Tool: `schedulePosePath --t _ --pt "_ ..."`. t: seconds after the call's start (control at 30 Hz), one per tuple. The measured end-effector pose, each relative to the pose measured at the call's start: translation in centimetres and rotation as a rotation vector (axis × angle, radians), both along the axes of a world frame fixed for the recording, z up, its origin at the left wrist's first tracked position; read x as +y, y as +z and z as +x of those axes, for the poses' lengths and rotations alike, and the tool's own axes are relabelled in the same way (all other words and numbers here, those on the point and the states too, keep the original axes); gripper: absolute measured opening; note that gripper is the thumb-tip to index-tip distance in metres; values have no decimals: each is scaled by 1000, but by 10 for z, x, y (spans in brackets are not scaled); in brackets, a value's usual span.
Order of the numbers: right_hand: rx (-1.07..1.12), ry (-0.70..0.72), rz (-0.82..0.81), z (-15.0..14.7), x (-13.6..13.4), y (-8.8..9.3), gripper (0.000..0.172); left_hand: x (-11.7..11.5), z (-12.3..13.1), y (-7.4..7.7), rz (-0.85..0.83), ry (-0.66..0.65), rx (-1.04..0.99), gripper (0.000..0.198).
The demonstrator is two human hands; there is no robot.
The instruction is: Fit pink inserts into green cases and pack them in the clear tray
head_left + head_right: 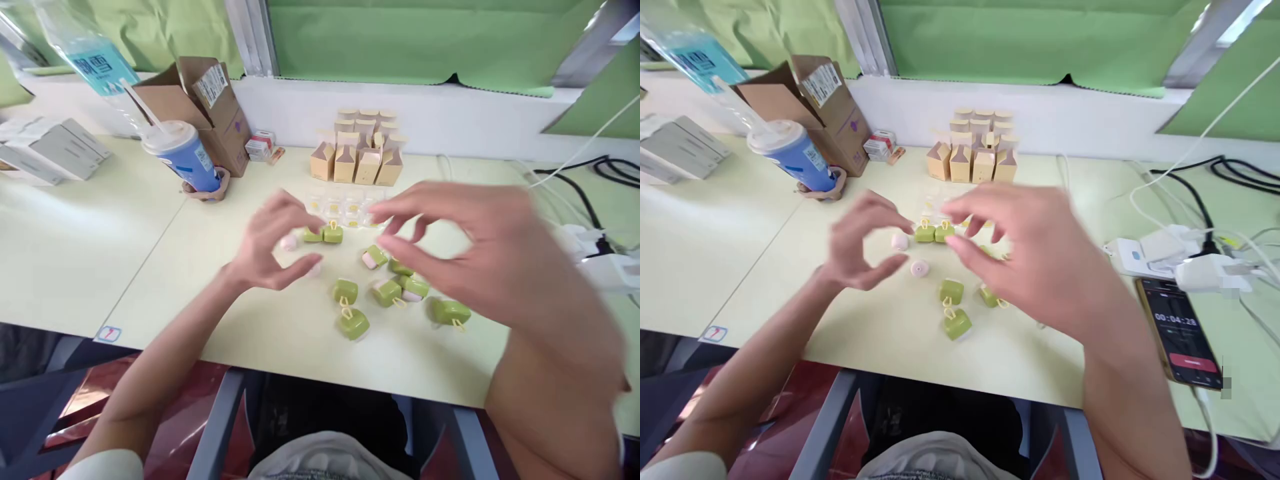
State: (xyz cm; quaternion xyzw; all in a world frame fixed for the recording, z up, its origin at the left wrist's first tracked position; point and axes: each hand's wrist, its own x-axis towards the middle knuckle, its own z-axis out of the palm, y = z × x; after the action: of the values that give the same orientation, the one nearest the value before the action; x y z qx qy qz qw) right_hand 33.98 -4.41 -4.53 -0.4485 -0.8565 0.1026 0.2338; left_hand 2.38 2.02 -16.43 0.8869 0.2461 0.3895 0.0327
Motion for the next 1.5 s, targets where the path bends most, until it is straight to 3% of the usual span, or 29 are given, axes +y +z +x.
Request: schedulePosePath --t 0.07,0.13,0.23,0.3,0.5,0.63,0.77,0.83,0.93,1.07,1.17,1.27,1.5 --pt "-252 75 -153 -22 9 -22 20 -4 -3 -21 42 -111 127 44" --pt "-520 77 -337 -41 17 -43 20 -7 -2 -41 63 -143 271 53" --pt "-678 94 -503 -59 19 -59 22 -7 -1 -57 70 -118 376 29" --pt "-667 106 -554 -64 18 -61 22 -4 -4 -56 69 -97 369 19" --pt "-589 207 -615 -65 24 -65 31 6 -22 -47 2 -12 296 19" --pt "-480 193 -592 -60 33 -70 46 13 -28 -56 3 31 305 37" --pt "-615 188 -528 -66 28 -71 34 21 -39 -55 -144 35 305 67" --pt "-618 192 -493 -72 25 -72 34 26 -47 -50 -241 16 300 73" --pt "-518 171 -382 -80 25 -82 39 32 -57 -43 -376 20 255 58" --pt "-421 200 -198 -95 34 -113 54 34 -62 -40 -499 84 147 48" --pt "-434 238 -210 -103 41 -129 46 33 -62 -38 -612 106 75 49" --pt "-376 173 -286 -99 47 -130 36 29 -56 -38 -708 103 8 52" --pt "-283 64 -316 -81 54 -126 26 22 -31 -53 -587 44 8 64"
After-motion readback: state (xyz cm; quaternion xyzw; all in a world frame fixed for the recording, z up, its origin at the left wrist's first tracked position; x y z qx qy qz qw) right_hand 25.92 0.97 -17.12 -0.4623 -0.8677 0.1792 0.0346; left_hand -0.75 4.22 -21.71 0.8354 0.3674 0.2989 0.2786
